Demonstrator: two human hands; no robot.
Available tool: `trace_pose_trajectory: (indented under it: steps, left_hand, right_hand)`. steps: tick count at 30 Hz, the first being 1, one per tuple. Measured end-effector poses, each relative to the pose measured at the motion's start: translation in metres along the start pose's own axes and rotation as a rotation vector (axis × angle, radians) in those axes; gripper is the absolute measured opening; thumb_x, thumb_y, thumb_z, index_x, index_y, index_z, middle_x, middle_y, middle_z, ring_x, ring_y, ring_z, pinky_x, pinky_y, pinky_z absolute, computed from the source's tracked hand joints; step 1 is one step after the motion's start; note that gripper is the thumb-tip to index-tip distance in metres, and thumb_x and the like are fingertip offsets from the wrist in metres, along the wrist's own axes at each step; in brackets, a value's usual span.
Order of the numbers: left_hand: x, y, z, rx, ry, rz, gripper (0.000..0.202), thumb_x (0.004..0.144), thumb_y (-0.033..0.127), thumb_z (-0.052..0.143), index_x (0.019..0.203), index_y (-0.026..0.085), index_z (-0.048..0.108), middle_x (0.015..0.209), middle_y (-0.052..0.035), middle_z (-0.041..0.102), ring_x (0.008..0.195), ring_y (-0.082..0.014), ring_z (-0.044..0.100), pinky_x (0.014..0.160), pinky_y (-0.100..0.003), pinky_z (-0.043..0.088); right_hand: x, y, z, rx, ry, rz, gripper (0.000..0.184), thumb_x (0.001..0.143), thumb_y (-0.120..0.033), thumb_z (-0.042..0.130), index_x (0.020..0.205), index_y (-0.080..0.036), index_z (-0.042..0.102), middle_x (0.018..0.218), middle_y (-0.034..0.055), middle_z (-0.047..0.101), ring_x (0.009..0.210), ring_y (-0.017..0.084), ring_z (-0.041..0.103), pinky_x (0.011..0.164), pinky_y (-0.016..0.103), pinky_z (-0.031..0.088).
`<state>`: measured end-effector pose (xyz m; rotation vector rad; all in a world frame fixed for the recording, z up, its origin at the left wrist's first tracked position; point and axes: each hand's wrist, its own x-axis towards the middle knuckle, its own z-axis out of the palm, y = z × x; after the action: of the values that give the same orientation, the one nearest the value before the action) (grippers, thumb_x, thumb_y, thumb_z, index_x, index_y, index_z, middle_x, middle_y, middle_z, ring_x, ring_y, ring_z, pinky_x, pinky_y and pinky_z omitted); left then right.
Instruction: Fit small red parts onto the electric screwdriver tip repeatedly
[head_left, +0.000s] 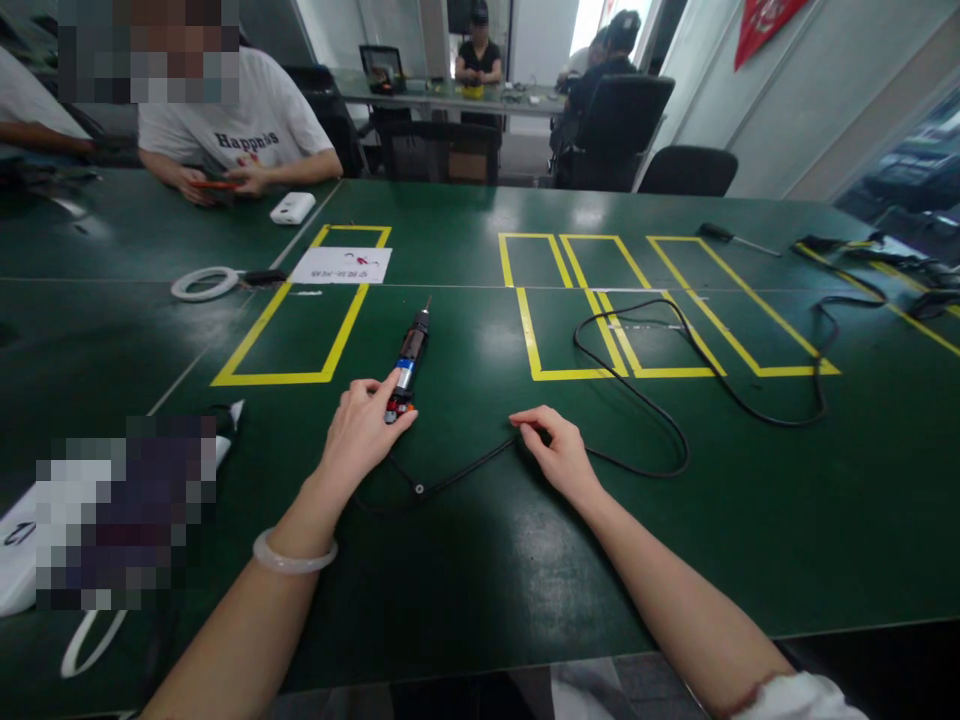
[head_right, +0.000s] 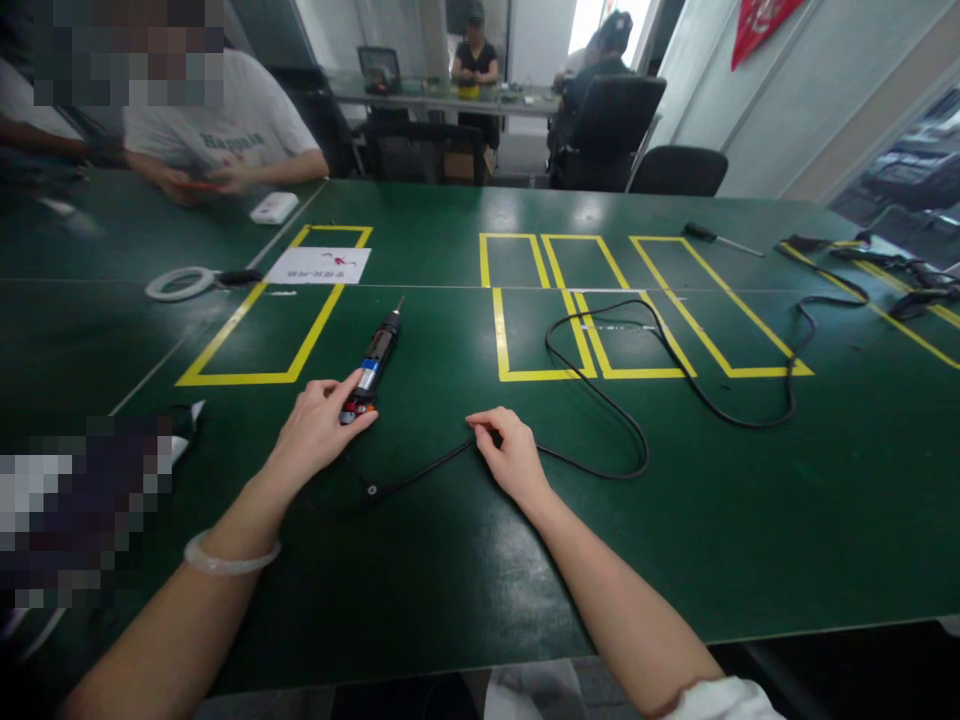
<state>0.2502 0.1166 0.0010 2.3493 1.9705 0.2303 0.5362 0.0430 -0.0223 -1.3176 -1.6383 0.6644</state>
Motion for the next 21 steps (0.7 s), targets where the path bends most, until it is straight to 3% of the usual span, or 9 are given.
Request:
trace_pose_trajectory:
  steps: [7, 12, 16, 21]
  left_hand:
    - [0.015, -0.067, -0.009, 0.073, 0.03, -0.204, 0.067, 0.09, 0.051, 0.045, 0.148, 0.021, 0.033, 0.129, -0.0199, 0.043, 0.112, -0.0369, 0.048, 0.093, -0.048, 0.043]
    - [0.021, -0.099, -0.017, 0.132, 0.033, -0.296, 0.064, 0.092, 0.046, 0.044, 0.148, 0.016, 0.032, 0.136, -0.0212, 0.042, 0.112, -0.0359, 0.046, 0.091, -0.049, 0.044]
    - [0.021, -0.11, -0.015, 0.143, 0.051, -0.343, 0.059, 0.093, 0.041, 0.041, 0.147, 0.017, 0.035, 0.138, -0.0199, 0.045, 0.112, -0.0349, 0.047, 0.09, -0.048, 0.043]
    - [0.015, -0.103, -0.012, 0.162, 0.154, -0.328, 0.053, 0.092, 0.038, 0.044, 0.142, 0.02, 0.044, 0.137, -0.0171, 0.049, 0.109, -0.0327, 0.051, 0.09, -0.046, 0.043]
  right_hand:
    - [0.0, -0.001, -0.001, -0.019, 0.031, -0.038, 0.019, 0.09, -0.016, 0.053, 0.098, -0.021, 0.069, 0.097, 0.0057, 0.07, 0.095, 0.021, 0.063, 0.087, 0.037, 0.048]
    - [0.0, -0.001, -0.001, -0.012, 0.016, -0.045, 0.019, 0.091, -0.016, 0.053, 0.099, -0.021, 0.069, 0.098, 0.006, 0.069, 0.096, 0.021, 0.062, 0.088, 0.037, 0.048]
    - [0.0, -0.002, -0.002, -0.008, 0.005, -0.042, 0.019, 0.091, -0.016, 0.052, 0.099, -0.021, 0.069, 0.098, 0.0063, 0.069, 0.097, 0.021, 0.062, 0.089, 0.037, 0.048]
    - [-0.001, -0.002, -0.001, -0.007, -0.002, -0.055, 0.019, 0.091, -0.016, 0.052, 0.099, -0.022, 0.069, 0.098, 0.0057, 0.069, 0.096, 0.021, 0.062, 0.089, 0.037, 0.048]
